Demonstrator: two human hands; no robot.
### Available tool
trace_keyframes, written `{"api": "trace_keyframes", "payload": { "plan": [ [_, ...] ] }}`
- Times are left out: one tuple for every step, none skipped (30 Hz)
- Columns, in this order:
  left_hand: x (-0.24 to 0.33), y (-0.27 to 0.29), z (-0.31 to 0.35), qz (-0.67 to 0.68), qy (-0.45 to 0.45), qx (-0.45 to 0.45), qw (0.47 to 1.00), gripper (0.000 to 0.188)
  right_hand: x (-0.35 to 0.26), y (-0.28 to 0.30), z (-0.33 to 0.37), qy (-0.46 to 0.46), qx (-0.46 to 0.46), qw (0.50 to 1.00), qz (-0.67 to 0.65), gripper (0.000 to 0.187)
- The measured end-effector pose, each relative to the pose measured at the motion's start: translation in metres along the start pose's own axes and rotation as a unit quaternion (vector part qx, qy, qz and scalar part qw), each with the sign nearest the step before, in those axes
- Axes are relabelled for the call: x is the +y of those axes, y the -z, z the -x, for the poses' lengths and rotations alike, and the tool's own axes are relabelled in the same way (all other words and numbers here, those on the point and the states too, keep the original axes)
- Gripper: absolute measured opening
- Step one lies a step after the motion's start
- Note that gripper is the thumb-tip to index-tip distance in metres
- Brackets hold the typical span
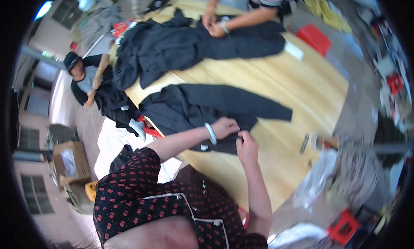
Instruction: Folding and inspecting black garments on a workbench in a factory setting.
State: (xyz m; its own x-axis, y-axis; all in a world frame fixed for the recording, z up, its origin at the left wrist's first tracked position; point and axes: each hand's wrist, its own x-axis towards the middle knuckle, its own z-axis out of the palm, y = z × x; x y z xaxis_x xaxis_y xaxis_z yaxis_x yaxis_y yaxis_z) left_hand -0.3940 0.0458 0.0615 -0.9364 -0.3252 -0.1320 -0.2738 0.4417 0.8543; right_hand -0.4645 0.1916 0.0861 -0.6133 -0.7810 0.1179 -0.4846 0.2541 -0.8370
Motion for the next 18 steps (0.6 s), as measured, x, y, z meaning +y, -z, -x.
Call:
{"api": "trace_keyframes", "payload": {
  "plan": [
    [-0.002, -0.005, -0.002, 0.016, 0.027, 0.013, 0.999, 0.022, 0.004, -0.001, 0.002, 0.002, -0.006, 1.000, 0.015, 0.011],
    [-0.005, -0.005, -0.002, 0.011, 0.016, 0.015, 1.000, 0.022, 0.003, -0.003, 0.002, 0.004, -0.016, 1.000, 0.016, 0.011],
    [-0.009, -0.004, -0.001, 0.008, 0.009, 0.013, 1.000, 0.023, -0.001, -0.005, 0.001, 0.001, -0.029, 0.999, 0.024, 0.011],
    [-0.009, -0.002, 0.002, 0.003, 0.030, 0.008, 1.000, 0.024, -0.005, -0.007, 0.001, -0.009, -0.039, 0.999, 0.035, 0.012],
    [-0.010, 0.000, 0.002, -0.001, 0.050, 0.002, 0.999, 0.024, -0.005, -0.009, 0.000, 0.011, -0.043, 0.998, 0.037, 0.012],
    [-0.011, -0.001, 0.001, 0.007, 0.057, -0.004, 0.998, 0.025, -0.002, -0.010, 0.000, 0.013, -0.027, 0.999, 0.040, 0.012],
    [-0.010, 0.002, 0.003, 0.012, 0.065, -0.010, 0.998, 0.026, 0.001, -0.013, 0.000, 0.017, -0.012, 0.999, 0.040, 0.012],
    [-0.007, 0.002, 0.002, 0.024, 0.087, -0.008, 0.996, 0.028, 0.003, -0.013, -0.001, 0.008, -0.019, 0.999, 0.037, 0.017],
    [-0.005, 0.003, 0.003, 0.030, 0.080, -0.003, 0.996, 0.028, 0.003, -0.013, 0.000, 0.016, -0.017, 0.999, 0.040, 0.017],
    [-0.003, 0.003, 0.003, 0.020, 0.078, -0.005, 0.997, 0.028, 0.003, -0.013, 0.000, 0.019, -0.014, 0.999, 0.045, 0.020],
    [-0.002, 0.003, 0.002, 0.010, 0.076, -0.007, 0.997, 0.027, 0.005, -0.013, -0.001, 0.021, -0.012, 0.998, 0.050, 0.023],
    [-0.001, 0.001, 0.002, -0.035, 0.064, -0.015, 0.997, 0.028, 0.007, -0.013, -0.001, 0.061, -0.017, 0.995, 0.080, 0.028],
    [0.000, 0.000, 0.002, -0.079, 0.053, -0.022, 0.995, 0.028, 0.008, -0.012, -0.001, 0.065, -0.015, 0.994, 0.081, 0.028],
    [0.000, -0.001, 0.003, -0.106, 0.039, -0.024, 0.993, 0.029, 0.007, -0.012, -0.002, 0.056, -0.034, 0.992, 0.105, 0.027],
    [0.001, -0.002, 0.005, -0.131, 0.028, -0.026, 0.991, 0.030, 0.007, -0.011, -0.001, 0.045, -0.055, 0.989, 0.128, 0.026],
    [0.001, 0.000, 0.006, -0.094, 0.031, -0.031, 0.995, 0.034, 0.006, -0.012, -0.001, 0.046, -0.054, 0.990, 0.126, 0.025],
    [0.002, 0.003, 0.005, -0.093, 0.032, -0.025, 0.995, 0.034, 0.007, -0.012, -0.003, 0.051, -0.057, 0.989, 0.127, 0.025],
    [0.010, 0.009, 0.009, -0.095, 0.043, -0.070, 0.992, 0.035, 0.008, -0.012, -0.001, 0.051, -0.062, 0.989, 0.122, 0.025]
  ]
}}
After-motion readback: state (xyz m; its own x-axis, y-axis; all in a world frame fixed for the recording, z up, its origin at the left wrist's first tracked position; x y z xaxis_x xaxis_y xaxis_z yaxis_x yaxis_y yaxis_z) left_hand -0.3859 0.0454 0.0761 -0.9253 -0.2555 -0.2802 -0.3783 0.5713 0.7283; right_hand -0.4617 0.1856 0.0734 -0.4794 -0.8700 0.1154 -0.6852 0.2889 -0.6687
